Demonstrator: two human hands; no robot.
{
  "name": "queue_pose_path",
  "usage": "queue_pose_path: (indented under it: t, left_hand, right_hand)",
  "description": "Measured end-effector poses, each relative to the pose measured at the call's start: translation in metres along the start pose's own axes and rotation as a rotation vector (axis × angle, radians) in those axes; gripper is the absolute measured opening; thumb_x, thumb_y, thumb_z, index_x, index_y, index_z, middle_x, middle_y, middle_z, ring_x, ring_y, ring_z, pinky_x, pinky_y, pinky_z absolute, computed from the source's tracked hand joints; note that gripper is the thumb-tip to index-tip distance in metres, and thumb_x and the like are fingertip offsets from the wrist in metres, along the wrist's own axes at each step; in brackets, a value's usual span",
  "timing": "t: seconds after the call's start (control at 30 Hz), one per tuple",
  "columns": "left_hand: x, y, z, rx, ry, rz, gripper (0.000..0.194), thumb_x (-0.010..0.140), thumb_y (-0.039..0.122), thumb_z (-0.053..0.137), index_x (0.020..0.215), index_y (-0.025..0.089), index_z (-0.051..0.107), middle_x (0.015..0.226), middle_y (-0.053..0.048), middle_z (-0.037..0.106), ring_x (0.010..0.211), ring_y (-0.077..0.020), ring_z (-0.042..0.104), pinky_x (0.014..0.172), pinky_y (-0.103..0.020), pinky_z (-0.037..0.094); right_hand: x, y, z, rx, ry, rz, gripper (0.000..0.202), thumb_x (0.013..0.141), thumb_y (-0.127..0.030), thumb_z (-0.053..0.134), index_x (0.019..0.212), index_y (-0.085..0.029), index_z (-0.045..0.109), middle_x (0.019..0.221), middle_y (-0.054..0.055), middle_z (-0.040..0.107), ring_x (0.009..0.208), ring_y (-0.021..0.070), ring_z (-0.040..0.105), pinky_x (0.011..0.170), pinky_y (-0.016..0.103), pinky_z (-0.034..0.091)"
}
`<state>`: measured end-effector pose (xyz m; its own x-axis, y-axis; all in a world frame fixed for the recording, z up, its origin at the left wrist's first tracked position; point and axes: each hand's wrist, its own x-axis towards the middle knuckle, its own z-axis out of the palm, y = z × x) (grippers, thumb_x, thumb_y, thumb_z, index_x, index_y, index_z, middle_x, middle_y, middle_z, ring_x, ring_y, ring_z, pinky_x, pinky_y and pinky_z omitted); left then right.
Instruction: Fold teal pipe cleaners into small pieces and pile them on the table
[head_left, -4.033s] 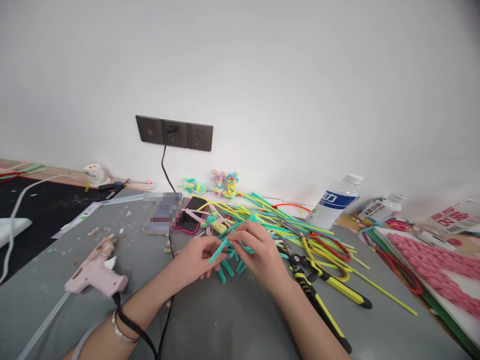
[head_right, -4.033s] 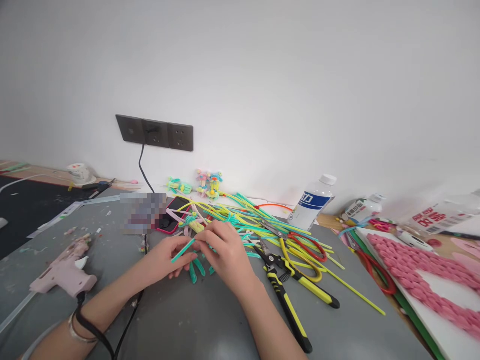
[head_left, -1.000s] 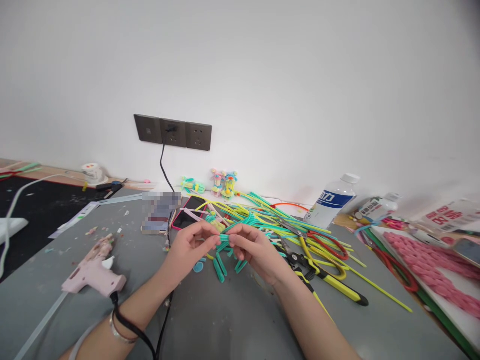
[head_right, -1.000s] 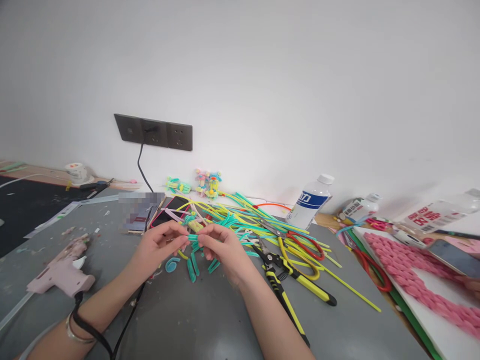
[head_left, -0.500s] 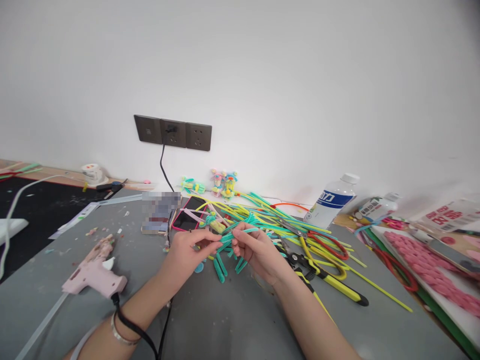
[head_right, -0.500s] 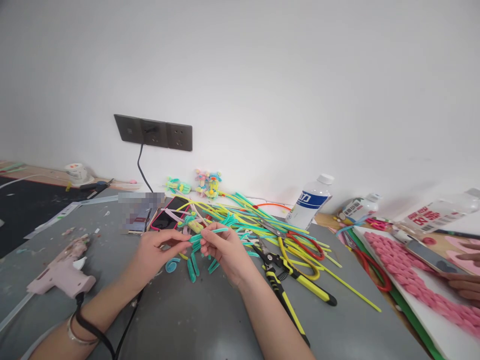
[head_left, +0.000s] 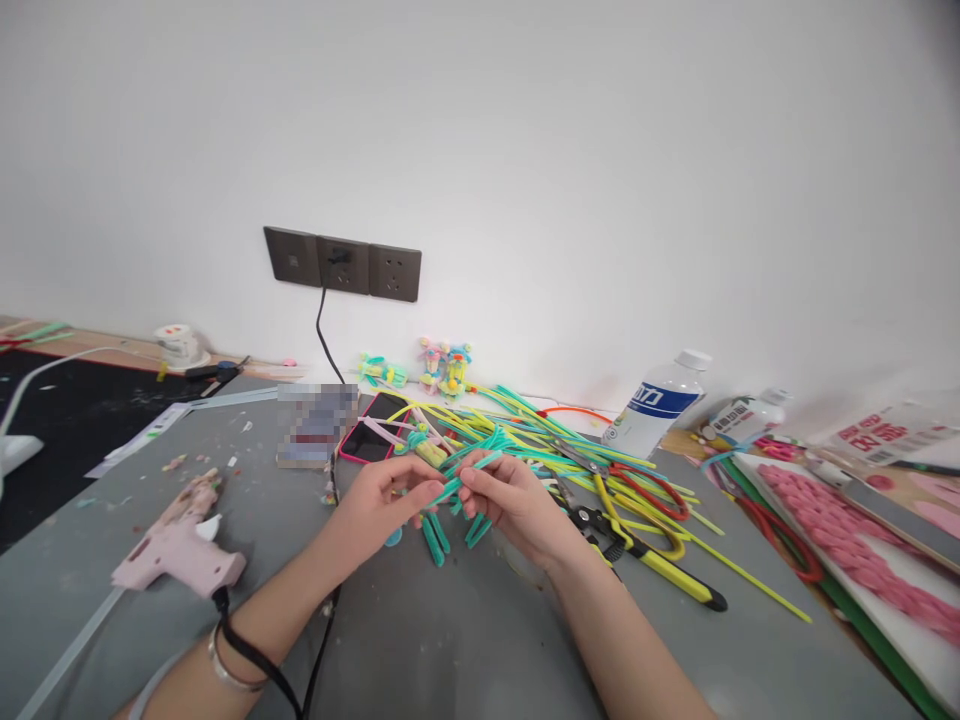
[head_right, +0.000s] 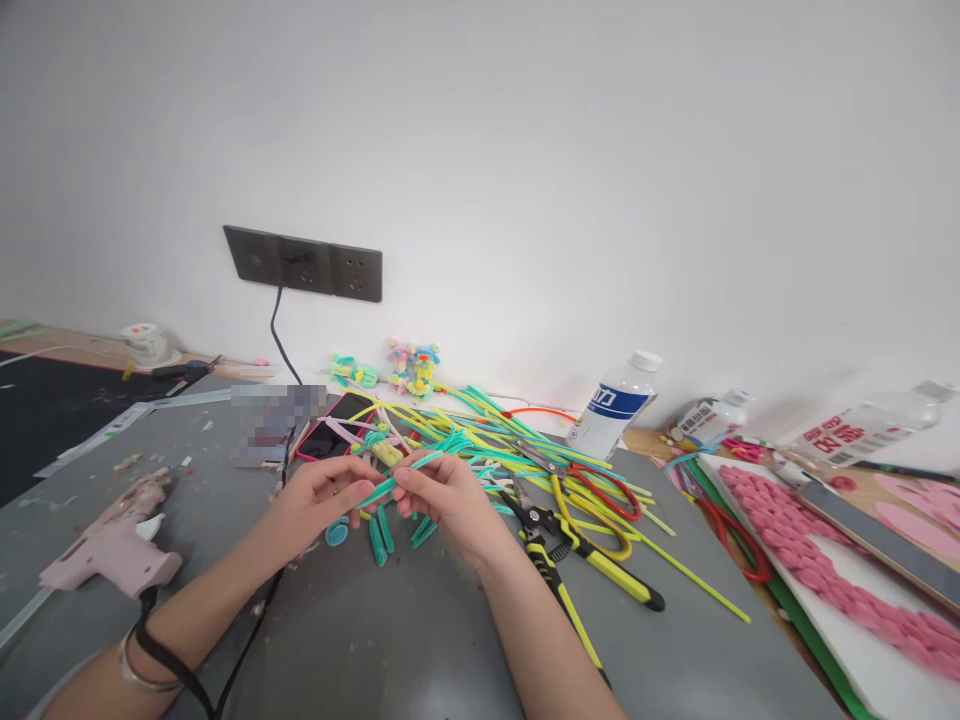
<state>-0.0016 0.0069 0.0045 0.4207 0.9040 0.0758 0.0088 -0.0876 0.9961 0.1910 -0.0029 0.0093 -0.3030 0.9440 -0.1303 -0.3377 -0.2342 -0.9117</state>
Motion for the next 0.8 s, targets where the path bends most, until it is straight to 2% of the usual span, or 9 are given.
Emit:
queue_pose_path:
  t: [0.17, 0.27, 0.37, 0.53, 0.67, 0.8]
  left_hand:
    - [-0.0019, 0.0008, 0.0012, -0.109, -0.162, -0.135, 0.042, 0.079, 0.051, 0.075, 0.061, 0.015, 0.062, 0.051, 0.003, 0.055, 0.048, -0.009, 0.048, 0.048, -0.02, 0.036]
    - [-0.0054, 0.0011, 0.0029, -0.284, -0.284, -0.263, 0.04, 0.071, 0.05, 0.083, 0.067, 0.014, 0.068, 0.058, 0.001, 0.059, 0.048, -0.008, 0.046, 0.046, -0.02, 0.036]
    - [-0.008, 0.0016, 0.0048, -0.393, -0.363, -0.348, 0.041, 0.065, 0.048, 0.088, 0.078, 0.012, 0.075, 0.063, 0.0, 0.061, 0.045, -0.0056, 0.043, 0.042, -0.02, 0.031]
    - [-0.0076, 0.001, 0.0062, -0.477, -0.353, -0.408, 0.041, 0.06, 0.044, 0.093, 0.071, 0.012, 0.072, 0.063, 0.002, 0.059, 0.041, -0.0027, 0.041, 0.039, -0.019, 0.027]
    - [-0.0069, 0.0, 0.0052, -0.479, -0.331, -0.394, 0.037, 0.066, 0.043, 0.09, 0.074, 0.012, 0.072, 0.064, 0.002, 0.059, 0.043, -0.0029, 0.042, 0.041, -0.018, 0.03]
    - [-0.0076, -0.0007, 0.0045, -0.479, -0.326, -0.373, 0.034, 0.07, 0.043, 0.088, 0.076, 0.012, 0.075, 0.057, 0.003, 0.053, 0.047, -0.0053, 0.04, 0.042, -0.019, 0.031]
  right_hand:
    - [-0.0033, 0.0021, 0.0014, -0.168, -0.104, -0.012, 0.034, 0.069, -0.047, 0.087, 0.07, -0.016, 0.072, 0.054, -0.003, 0.059, 0.049, 0.0084, 0.048, 0.051, 0.022, 0.037]
    - [-0.0052, 0.0043, 0.0013, -0.2, -0.146, -0.034, 0.032, 0.071, -0.046, 0.086, 0.069, -0.017, 0.072, 0.053, -0.004, 0.056, 0.049, 0.0086, 0.043, 0.048, 0.023, 0.03]
    - [-0.0071, 0.0055, 0.0009, -0.215, -0.223, -0.004, 0.031, 0.072, -0.044, 0.085, 0.069, -0.017, 0.072, 0.056, -0.003, 0.057, 0.05, 0.0092, 0.044, 0.049, 0.022, 0.029]
    - [-0.0077, 0.0066, 0.0027, -0.244, -0.207, -0.017, 0.035, 0.071, -0.048, 0.085, 0.069, -0.016, 0.071, 0.057, -0.002, 0.059, 0.052, 0.0093, 0.045, 0.051, 0.023, 0.031]
    - [-0.0073, 0.0069, 0.006, -0.221, -0.159, -0.054, 0.038, 0.076, -0.052, 0.081, 0.072, -0.016, 0.07, 0.055, -0.004, 0.055, 0.05, 0.0086, 0.043, 0.05, 0.022, 0.029]
    - [-0.0085, 0.0056, 0.0088, -0.208, -0.137, -0.052, 0.038, 0.077, -0.052, 0.08, 0.072, -0.017, 0.066, 0.057, -0.004, 0.056, 0.05, 0.0086, 0.045, 0.05, 0.022, 0.03]
